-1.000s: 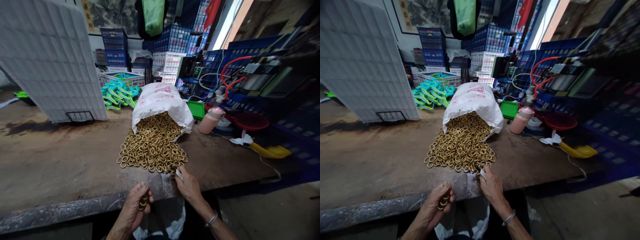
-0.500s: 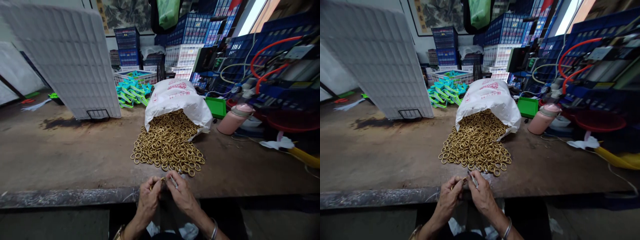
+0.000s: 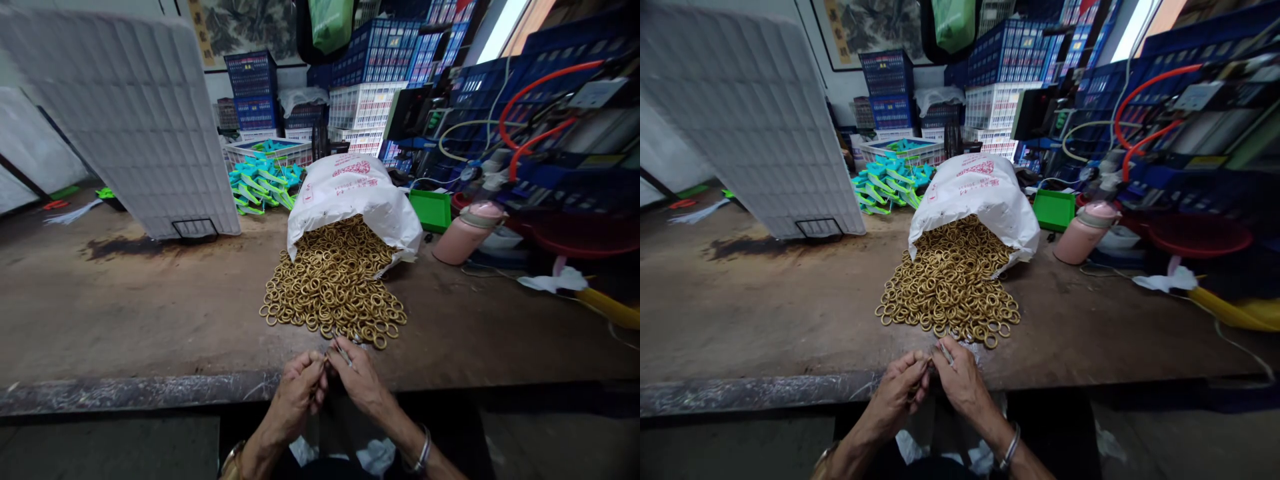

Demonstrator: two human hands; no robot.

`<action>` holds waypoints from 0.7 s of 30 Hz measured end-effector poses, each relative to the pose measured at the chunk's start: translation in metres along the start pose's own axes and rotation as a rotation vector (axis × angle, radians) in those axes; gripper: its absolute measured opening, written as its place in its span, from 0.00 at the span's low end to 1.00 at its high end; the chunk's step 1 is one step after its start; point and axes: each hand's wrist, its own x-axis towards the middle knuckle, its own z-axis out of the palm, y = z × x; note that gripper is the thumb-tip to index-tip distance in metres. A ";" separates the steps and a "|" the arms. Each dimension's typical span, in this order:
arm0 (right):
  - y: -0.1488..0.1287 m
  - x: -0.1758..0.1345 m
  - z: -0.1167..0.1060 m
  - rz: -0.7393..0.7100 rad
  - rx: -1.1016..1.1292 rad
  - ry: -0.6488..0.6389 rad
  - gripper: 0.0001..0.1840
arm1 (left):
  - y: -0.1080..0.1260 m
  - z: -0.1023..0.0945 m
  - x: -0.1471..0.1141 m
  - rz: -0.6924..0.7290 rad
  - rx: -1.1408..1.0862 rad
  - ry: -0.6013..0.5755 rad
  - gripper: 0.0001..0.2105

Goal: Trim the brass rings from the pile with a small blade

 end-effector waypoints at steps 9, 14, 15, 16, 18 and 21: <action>0.010 0.001 -0.003 0.007 0.032 -0.001 0.13 | -0.004 0.005 0.000 0.003 -0.017 0.033 0.16; 0.007 -0.010 -0.010 -0.083 -0.261 -0.025 0.11 | -0.002 0.008 0.000 0.014 0.040 0.083 0.16; 0.007 -0.012 -0.010 -0.106 -0.321 -0.056 0.10 | -0.002 0.008 0.000 0.017 0.055 0.089 0.16; 0.007 -0.014 -0.010 -0.119 -0.372 -0.087 0.08 | -0.001 0.009 0.000 0.020 0.068 0.093 0.16; 0.007 -0.017 -0.010 -0.125 -0.449 -0.129 0.09 | 0.000 0.009 0.000 0.030 0.089 0.108 0.17; 0.007 -0.017 -0.009 -0.123 -0.550 -0.165 0.13 | -0.001 0.006 -0.001 0.069 0.121 0.118 0.17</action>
